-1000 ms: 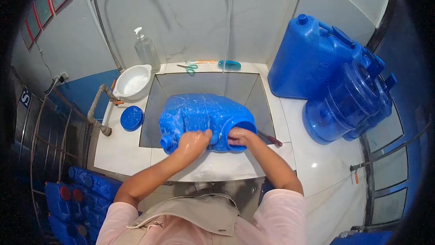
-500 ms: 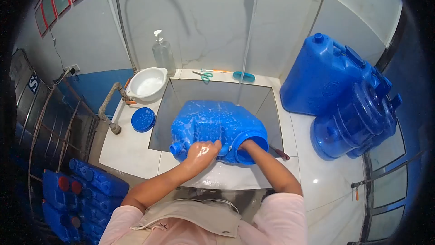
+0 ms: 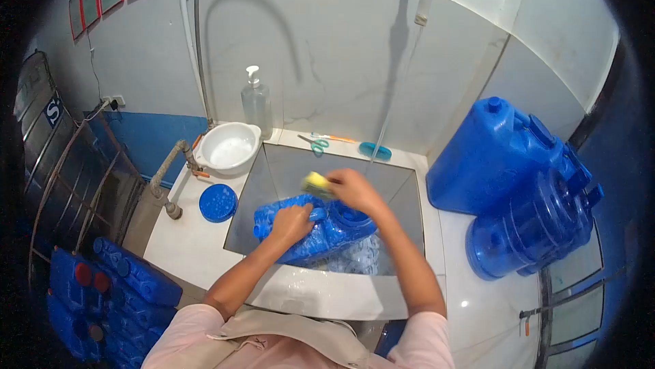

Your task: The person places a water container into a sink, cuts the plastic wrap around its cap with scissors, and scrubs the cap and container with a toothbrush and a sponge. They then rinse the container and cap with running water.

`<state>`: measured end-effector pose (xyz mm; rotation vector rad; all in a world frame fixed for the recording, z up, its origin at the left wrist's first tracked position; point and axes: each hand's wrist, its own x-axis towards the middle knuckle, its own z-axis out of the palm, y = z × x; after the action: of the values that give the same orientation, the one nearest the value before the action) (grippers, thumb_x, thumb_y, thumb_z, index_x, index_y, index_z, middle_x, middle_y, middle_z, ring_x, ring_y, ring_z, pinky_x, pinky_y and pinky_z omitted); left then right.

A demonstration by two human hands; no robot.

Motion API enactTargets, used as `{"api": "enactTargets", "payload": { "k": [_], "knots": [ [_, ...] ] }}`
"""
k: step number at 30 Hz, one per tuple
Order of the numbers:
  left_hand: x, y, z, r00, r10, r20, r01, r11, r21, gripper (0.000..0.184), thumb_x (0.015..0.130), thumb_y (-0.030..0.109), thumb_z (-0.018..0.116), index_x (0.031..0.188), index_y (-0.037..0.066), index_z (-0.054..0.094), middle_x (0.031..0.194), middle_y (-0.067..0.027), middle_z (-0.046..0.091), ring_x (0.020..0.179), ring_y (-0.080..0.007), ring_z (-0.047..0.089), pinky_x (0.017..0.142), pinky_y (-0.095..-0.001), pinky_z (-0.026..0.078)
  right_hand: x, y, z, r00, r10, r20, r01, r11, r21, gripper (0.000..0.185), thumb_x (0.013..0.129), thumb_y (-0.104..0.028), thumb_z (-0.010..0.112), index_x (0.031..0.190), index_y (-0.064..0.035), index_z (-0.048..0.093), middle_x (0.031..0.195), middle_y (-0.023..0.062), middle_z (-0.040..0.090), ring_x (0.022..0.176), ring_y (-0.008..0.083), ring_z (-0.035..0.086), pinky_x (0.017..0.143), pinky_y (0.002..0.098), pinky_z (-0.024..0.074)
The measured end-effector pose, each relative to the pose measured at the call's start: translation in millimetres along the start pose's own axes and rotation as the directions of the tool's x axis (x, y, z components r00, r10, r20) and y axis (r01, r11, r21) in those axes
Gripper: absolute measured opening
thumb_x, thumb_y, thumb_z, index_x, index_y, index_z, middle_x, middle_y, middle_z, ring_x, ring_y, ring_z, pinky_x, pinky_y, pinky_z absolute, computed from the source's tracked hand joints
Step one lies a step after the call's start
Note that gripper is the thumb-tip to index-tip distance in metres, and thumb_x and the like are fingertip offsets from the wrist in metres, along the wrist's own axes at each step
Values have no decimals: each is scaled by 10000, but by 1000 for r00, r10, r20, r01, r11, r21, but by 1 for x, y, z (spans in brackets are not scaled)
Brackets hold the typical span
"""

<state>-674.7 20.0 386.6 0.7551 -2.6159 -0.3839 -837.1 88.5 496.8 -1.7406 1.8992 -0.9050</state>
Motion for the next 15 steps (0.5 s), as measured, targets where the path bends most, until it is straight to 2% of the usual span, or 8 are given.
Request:
{"api": "enactTargets", "payload": {
  "k": [2, 3, 4, 6, 7, 10, 12, 15],
  "knots": [
    [7, -9, 2, 998, -55, -37, 55, 998, -10, 160, 695, 146, 601, 820, 51, 570, 708, -185, 629, 664, -359, 627, 572, -471, 494, 67, -12, 36, 992, -108, 61, 103, 992, 79, 193, 749, -91, 551, 905, -11, 631, 683, 128, 598, 612, 157, 535, 589, 323, 434],
    [10, -11, 3, 992, -121, 22, 122, 991, -55, 195, 699, 158, 602, 855, 46, 576, 746, -200, 630, 698, -372, 623, 603, -480, 490, 100, -21, 58, 993, -64, 103, 51, 990, 128, 238, 772, -83, 560, 982, 4, 633, 753, 66, 630, 684, 100, 533, 645, 273, 443],
    [13, -14, 4, 980, -183, 84, 191, 977, -98, 230, 702, 171, 603, 890, 40, 582, 784, -214, 632, 732, -384, 619, 633, -489, 486, 135, -30, 80, 995, -23, 98, 22, 1000, 12, 264, 767, -90, 568, 1011, -20, 640, 775, 72, 639, 703, 109, 556, 665, 275, 454],
    [22, -23, 20, 972, -212, 97, 228, 952, -206, 286, 722, 211, 609, 955, 47, 584, 872, -223, 625, 820, -398, 599, 699, -471, 478, 192, -8, 143, 959, -219, -182, 251, 951, 178, 299, 790, -96, 558, 1065, 10, 608, 829, 94, 642, 739, 135, 585, 681, 287, 468],
    [31, -27, 26, 967, -225, 115, 250, 917, -310, 342, 741, 251, 614, 1020, 54, 585, 961, -232, 617, 909, -411, 580, 764, -454, 470, 203, -2, 148, 957, -227, -182, 259, 950, 174, 299, 790, -96, 558, 1065, 10, 608, 829, 94, 642, 739, 135, 585, 681, 287, 468],
    [47, -35, 31, 954, -225, 197, 280, 902, -329, 398, 759, 251, 605, 1085, 29, 555, 995, -247, 602, 945, -409, 566, 797, -458, 449, 209, 26, 138, 1000, -9, -27, 22, 858, 513, 331, 839, -85, 516, 1126, 80, 531, 945, 139, 626, 805, 190, 616, 740, 284, 506],
    [56, -36, 35, 935, -235, 265, 309, 908, -283, 425, 757, 236, 608, 1070, -39, 528, 958, -266, 604, 913, -402, 580, 796, -471, 443, 171, 54, 80, 973, 198, 119, -221, 642, 734, 257, 846, -75, 513, 1063, 52, 563, 927, 135, 626, 826, 199, 626, 772, 288, 521],
    [69, -37, 43, 947, -246, 209, 313, 855, -413, 423, 762, 247, 617, 1015, -77, 517, 946, -299, 590, 898, -419, 579, 788, -474, 445, 112, 126, 10, 926, 364, -104, -173, 649, 741, 235, 893, -123, 441, 968, 63, 563, 843, 168, 633, 746, 231, 656, 673, 282, 554]
  ]
}}
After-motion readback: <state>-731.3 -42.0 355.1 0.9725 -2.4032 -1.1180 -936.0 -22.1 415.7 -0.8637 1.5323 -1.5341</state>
